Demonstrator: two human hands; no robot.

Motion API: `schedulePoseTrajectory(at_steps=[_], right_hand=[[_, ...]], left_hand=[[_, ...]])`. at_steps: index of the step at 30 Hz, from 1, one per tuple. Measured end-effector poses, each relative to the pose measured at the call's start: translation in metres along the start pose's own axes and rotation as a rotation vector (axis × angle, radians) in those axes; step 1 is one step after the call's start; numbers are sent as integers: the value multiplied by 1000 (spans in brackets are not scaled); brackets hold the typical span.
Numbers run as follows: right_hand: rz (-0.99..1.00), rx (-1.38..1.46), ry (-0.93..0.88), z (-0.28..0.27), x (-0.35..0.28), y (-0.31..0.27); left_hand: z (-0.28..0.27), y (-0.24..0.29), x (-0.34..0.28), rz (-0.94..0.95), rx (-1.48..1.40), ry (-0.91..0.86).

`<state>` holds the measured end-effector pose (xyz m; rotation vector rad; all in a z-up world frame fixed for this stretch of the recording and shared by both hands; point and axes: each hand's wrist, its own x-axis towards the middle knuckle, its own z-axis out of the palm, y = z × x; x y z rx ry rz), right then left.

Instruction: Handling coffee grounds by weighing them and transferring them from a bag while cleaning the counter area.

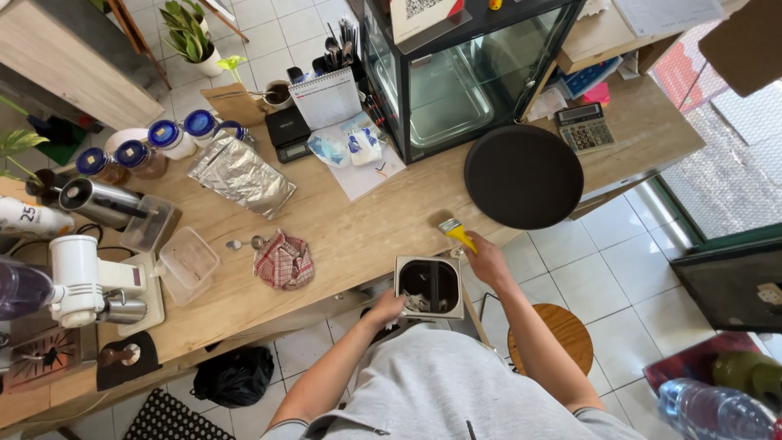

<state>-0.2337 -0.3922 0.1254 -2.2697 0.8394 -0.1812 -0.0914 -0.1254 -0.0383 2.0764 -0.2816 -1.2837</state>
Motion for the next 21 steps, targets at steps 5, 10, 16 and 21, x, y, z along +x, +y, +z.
schedulePoseTrajectory(at_steps=[5,10,16,21], right_hand=[[-340,-26,139,35,-12,-9],[-307,-212,78,49,-14,-16],[-203,-147,150,31,1,-51],[23,12,184,29,26,-70]], left_hand=[[-29,78,-25,55,72,59],[-51,177,-78,179,64,43],[-71,239,-88,191,165,43],[-85,208,21,211,226,53]])
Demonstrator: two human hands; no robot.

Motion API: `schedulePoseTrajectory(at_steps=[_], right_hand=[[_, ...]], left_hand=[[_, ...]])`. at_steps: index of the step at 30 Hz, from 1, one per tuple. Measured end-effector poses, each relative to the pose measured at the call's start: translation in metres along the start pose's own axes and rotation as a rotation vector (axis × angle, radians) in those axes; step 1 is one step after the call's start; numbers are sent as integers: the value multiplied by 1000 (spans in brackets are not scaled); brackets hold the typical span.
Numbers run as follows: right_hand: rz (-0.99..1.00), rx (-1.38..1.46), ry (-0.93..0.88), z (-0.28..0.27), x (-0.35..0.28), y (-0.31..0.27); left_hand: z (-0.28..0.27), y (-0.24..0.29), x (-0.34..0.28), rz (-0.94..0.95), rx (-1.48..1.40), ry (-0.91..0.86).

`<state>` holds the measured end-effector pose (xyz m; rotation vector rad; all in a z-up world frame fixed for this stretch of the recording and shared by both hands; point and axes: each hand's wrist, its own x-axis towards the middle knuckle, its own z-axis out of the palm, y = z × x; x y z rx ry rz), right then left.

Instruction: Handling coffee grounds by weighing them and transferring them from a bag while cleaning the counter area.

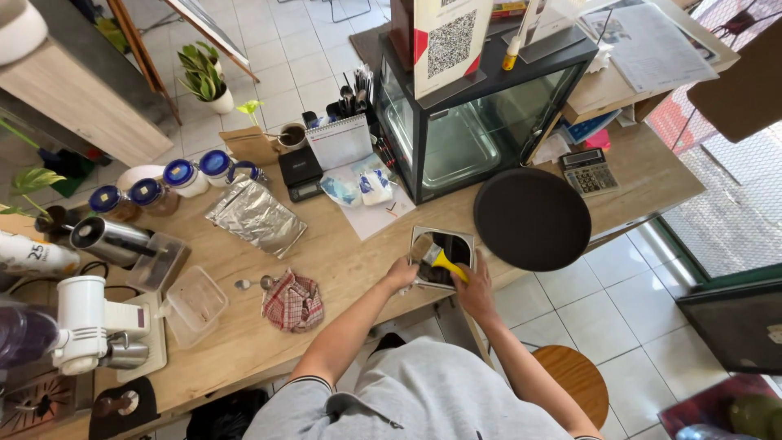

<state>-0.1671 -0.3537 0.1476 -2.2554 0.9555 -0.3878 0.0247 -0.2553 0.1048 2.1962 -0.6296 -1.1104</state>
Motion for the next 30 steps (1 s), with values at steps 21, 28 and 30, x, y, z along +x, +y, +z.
schedulePoseTrajectory(at_steps=[21,28,30], right_hand=[[625,339,-85,71,83,20],[509,464,-119,45,61,12],[205,571,377,58,41,20]], left_hand=[[-27,-42,82,38,-200,-195],[-43,-108,65,6,-394,-101],[-43,-144,73,174,-287,71]])
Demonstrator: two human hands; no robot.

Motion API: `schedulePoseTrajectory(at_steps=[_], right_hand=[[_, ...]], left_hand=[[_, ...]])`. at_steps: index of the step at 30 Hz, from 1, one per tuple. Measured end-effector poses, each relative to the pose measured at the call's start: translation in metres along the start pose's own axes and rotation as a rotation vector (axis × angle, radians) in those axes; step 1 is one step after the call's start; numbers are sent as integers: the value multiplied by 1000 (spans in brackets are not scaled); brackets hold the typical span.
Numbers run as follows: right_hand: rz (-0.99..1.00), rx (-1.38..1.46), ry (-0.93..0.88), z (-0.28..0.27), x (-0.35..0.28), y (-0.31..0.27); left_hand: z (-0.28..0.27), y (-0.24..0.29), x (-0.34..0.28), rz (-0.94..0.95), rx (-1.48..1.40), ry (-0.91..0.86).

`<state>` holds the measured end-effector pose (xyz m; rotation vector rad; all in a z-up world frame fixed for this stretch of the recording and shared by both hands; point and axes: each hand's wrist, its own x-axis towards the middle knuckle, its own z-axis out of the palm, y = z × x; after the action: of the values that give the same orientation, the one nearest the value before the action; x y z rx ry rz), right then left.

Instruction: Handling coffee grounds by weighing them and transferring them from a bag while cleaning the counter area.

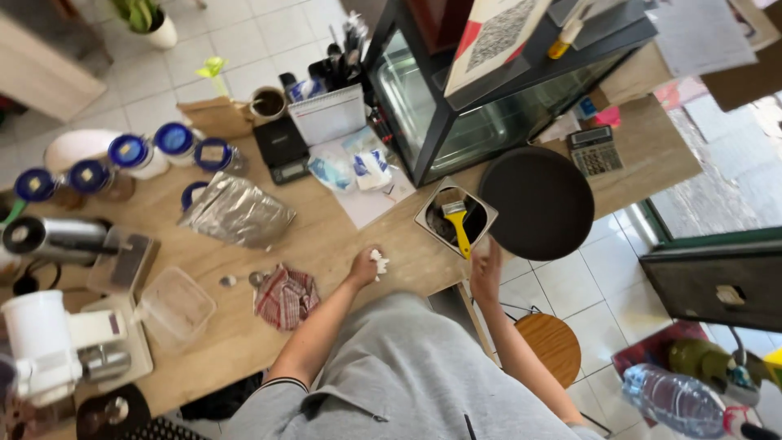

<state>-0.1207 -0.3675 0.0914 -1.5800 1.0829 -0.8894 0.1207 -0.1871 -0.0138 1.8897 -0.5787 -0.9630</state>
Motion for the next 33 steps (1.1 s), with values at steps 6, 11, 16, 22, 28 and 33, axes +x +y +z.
schedulePoseTrajectory(at_steps=[6,11,16,22,28,33], right_hand=[[24,-590,-136,-85,-73,89],[348,-719,-385,-154,-128,186],[479,-802,-486,-188,-183,151],[648,-908,-600,-163,-194,51],[776,-1014,-701,-144,-175,137],[-475,-1984,-1468,-133,-185,242]], left_hand=[[-28,-32,-60,-95,-304,169],[-34,-63,-110,60,31,302],[-35,-52,-157,202,236,299],[-34,-58,-199,303,293,242],[-79,-81,-253,50,228,265],[-130,-143,-285,98,194,305]])
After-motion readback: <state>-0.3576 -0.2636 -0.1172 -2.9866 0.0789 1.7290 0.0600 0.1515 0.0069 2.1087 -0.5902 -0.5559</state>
